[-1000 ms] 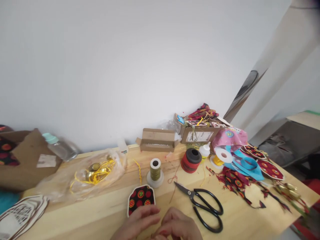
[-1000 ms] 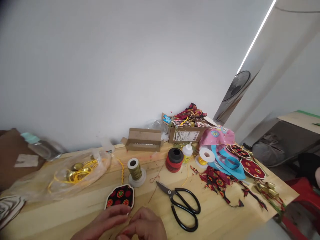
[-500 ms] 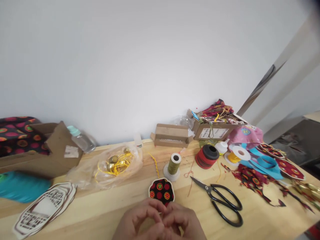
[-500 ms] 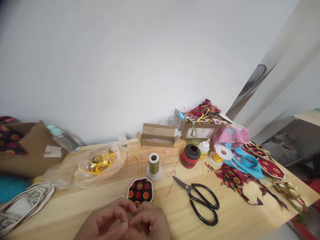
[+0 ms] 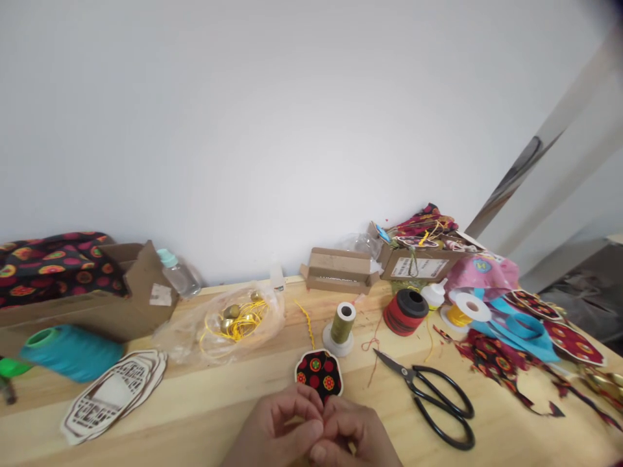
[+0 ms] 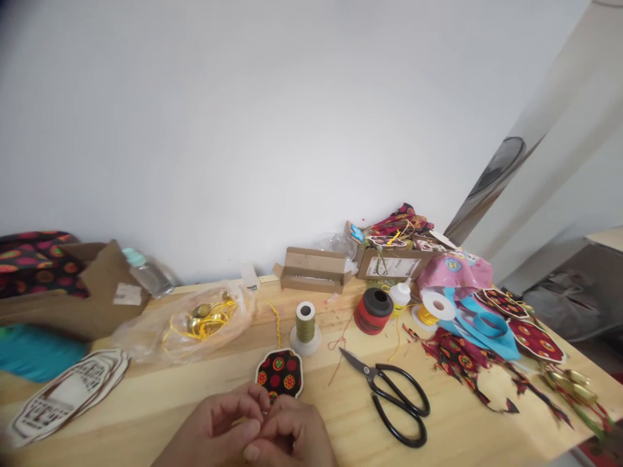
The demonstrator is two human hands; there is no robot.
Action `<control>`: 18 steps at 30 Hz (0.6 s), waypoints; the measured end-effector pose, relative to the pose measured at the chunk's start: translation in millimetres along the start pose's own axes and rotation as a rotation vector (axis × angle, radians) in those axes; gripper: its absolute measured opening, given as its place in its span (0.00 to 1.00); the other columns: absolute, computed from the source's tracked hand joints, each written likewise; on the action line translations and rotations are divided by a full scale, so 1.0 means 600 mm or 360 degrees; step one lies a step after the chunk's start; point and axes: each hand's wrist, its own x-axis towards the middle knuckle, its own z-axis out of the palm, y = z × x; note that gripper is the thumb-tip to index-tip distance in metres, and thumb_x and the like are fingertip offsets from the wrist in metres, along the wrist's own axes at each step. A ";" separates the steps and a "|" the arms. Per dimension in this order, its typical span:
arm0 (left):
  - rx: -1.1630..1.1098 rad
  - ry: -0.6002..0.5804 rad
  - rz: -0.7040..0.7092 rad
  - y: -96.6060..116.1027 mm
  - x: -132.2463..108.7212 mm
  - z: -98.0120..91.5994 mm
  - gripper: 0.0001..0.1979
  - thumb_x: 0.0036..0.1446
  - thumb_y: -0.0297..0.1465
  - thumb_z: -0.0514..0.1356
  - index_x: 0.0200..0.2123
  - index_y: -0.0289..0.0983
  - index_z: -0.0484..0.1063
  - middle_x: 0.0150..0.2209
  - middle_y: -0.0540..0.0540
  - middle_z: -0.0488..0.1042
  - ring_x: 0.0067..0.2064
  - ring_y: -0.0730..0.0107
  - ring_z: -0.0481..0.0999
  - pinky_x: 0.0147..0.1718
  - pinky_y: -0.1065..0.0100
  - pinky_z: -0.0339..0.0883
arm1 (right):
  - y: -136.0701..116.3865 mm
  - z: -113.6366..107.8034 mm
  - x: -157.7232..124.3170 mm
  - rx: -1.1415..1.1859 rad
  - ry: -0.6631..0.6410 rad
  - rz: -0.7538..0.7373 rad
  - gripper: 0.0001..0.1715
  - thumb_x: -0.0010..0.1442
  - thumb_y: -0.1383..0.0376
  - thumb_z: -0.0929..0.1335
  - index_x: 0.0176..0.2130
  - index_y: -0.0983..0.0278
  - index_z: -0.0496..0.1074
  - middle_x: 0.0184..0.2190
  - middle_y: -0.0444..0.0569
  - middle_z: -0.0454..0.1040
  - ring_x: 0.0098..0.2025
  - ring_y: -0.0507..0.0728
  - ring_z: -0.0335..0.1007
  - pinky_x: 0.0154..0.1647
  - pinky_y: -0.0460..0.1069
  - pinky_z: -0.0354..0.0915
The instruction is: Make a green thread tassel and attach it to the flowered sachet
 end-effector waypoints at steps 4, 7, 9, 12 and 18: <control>0.0212 -0.0035 0.0016 0.016 -0.006 0.010 0.14 0.44 0.40 0.62 0.19 0.34 0.70 0.30 0.48 0.66 0.34 0.68 0.66 0.35 0.67 0.59 | -0.001 -0.009 -0.004 -0.0035 -0.0018 -0.0079 0.15 0.49 0.55 0.67 0.22 0.63 0.75 0.19 0.43 0.62 0.23 0.49 0.56 0.22 0.43 0.54; 0.0322 -0.0004 0.0022 0.025 -0.010 0.025 0.15 0.46 0.41 0.60 0.20 0.34 0.68 0.28 0.48 0.65 0.32 0.70 0.65 0.33 0.69 0.58 | 0.011 -0.018 -0.011 -0.0023 -0.0008 -0.0129 0.16 0.52 0.55 0.66 0.23 0.63 0.75 0.20 0.45 0.66 0.24 0.50 0.60 0.25 0.44 0.57; 0.0297 0.0028 0.0000 0.023 -0.011 0.035 0.15 0.46 0.42 0.59 0.22 0.34 0.67 0.26 0.50 0.65 0.30 0.71 0.64 0.31 0.71 0.57 | 0.019 -0.025 -0.015 -0.0006 -0.0019 -0.0151 0.16 0.52 0.56 0.65 0.25 0.63 0.76 0.21 0.47 0.69 0.26 0.52 0.63 0.27 0.45 0.60; 0.0213 0.0067 -0.0007 0.014 -0.012 0.048 0.16 0.46 0.43 0.59 0.22 0.35 0.66 0.26 0.50 0.64 0.29 0.73 0.63 0.30 0.72 0.56 | 0.023 -0.031 -0.022 0.0012 -0.0002 -0.0158 0.15 0.52 0.57 0.66 0.26 0.63 0.76 0.21 0.48 0.70 0.26 0.52 0.64 0.27 0.45 0.60; 0.0025 0.0029 0.0029 -0.003 -0.023 0.055 0.16 0.47 0.43 0.58 0.24 0.35 0.65 0.26 0.50 0.65 0.28 0.74 0.63 0.30 0.72 0.57 | 0.018 -0.030 -0.040 0.0052 0.0377 -0.0108 0.16 0.51 0.56 0.66 0.22 0.64 0.75 0.18 0.45 0.65 0.21 0.50 0.58 0.22 0.44 0.56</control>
